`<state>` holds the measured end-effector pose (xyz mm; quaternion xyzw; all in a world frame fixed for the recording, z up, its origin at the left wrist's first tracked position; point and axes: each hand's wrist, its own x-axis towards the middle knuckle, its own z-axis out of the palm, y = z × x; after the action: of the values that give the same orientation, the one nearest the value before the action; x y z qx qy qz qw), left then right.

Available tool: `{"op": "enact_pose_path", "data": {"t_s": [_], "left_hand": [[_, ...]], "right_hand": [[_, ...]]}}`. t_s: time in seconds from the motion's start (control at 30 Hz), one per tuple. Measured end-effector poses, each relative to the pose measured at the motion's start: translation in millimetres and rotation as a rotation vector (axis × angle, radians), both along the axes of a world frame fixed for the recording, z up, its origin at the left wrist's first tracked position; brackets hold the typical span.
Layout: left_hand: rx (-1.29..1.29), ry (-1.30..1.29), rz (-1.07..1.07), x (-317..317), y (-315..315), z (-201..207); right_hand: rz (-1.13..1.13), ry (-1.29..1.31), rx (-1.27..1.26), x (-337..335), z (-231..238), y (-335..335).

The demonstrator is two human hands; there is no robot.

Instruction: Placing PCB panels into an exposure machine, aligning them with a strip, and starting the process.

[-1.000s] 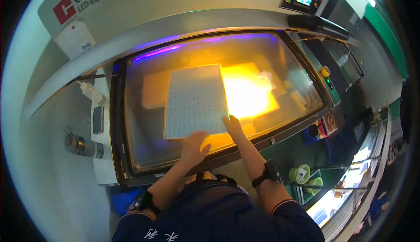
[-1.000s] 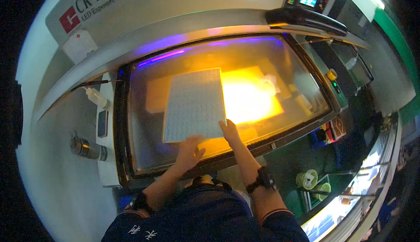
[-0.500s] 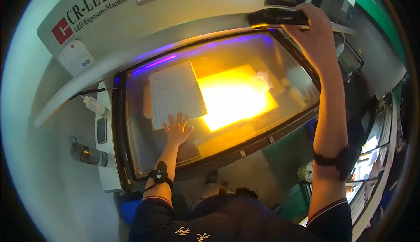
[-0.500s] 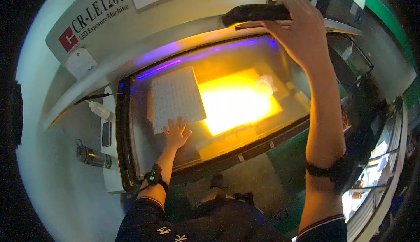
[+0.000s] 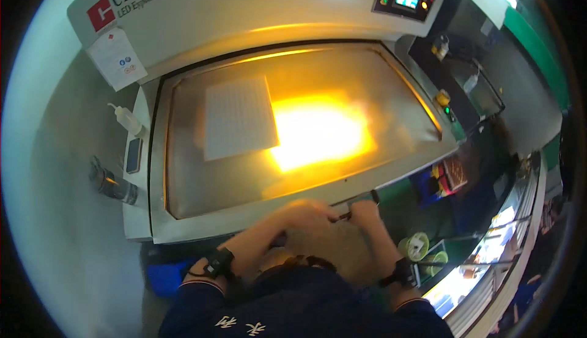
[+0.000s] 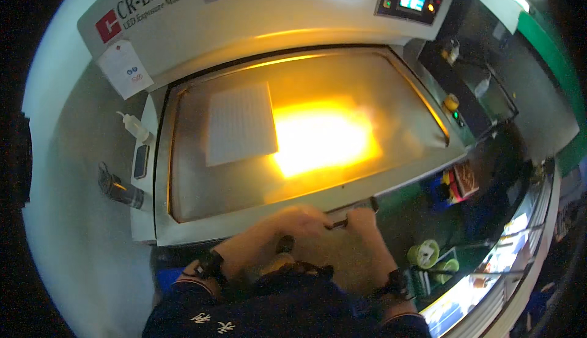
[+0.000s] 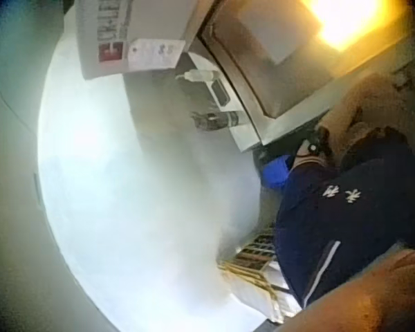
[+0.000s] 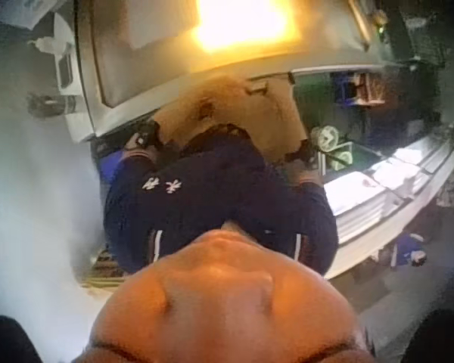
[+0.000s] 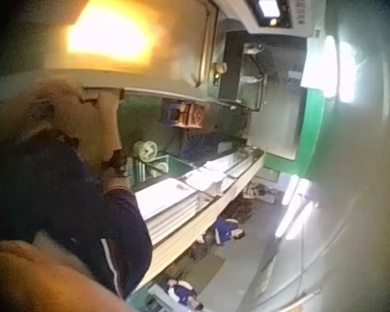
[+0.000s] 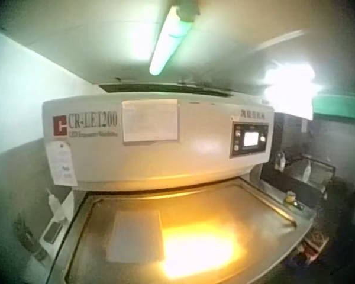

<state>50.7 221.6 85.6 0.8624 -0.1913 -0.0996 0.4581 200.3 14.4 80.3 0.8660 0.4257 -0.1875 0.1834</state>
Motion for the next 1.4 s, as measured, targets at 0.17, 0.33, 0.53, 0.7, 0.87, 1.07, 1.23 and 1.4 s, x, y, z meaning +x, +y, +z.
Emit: {"op": "enact_pose_path", "data": {"t_s": [0.17, 0.33, 0.53, 0.7, 0.87, 1.07, 1.23, 1.4], "left_hand": [[0.796, -0.073, 0.901, 11.0, 92.3, -55.0], [0.917, 0.025, 0.849, 4.3, 96.3, -78.9], [0.988, 0.042, 0.856, 15.1, 97.3, -76.0], [1.005, 0.039, 0.857, 17.3, 99.9, -90.7], [1.041, 0.069, 0.831, 22.0, 102.8, -83.0], [0.977, 0.087, 0.814, 24.9, 103.4, -75.7], [0.947, 0.111, 0.785, 23.6, 103.6, -75.7], [0.928, 0.101, 0.804, 19.2, 104.4, -67.7]], "right_hand": [[0.054, 0.067, 0.047, 6.5, -37.5, -8.4], [0.034, 0.086, -0.009, 11.6, -49.3, -5.3], [0.108, 0.162, 0.051, 9.6, -27.8, -13.7], [0.550, 0.770, 1.081, -13.3, -31.5, -30.5], [-0.323, 0.962, 0.451, 45.9, -118.9, -18.9], [-0.758, 0.698, 1.009, 64.7, -128.9, -85.9], [-0.704, 0.623, 1.101, 45.6, -146.5, -72.6], [-0.654, 0.585, 1.112, 39.1, -143.5, -56.6]]}}
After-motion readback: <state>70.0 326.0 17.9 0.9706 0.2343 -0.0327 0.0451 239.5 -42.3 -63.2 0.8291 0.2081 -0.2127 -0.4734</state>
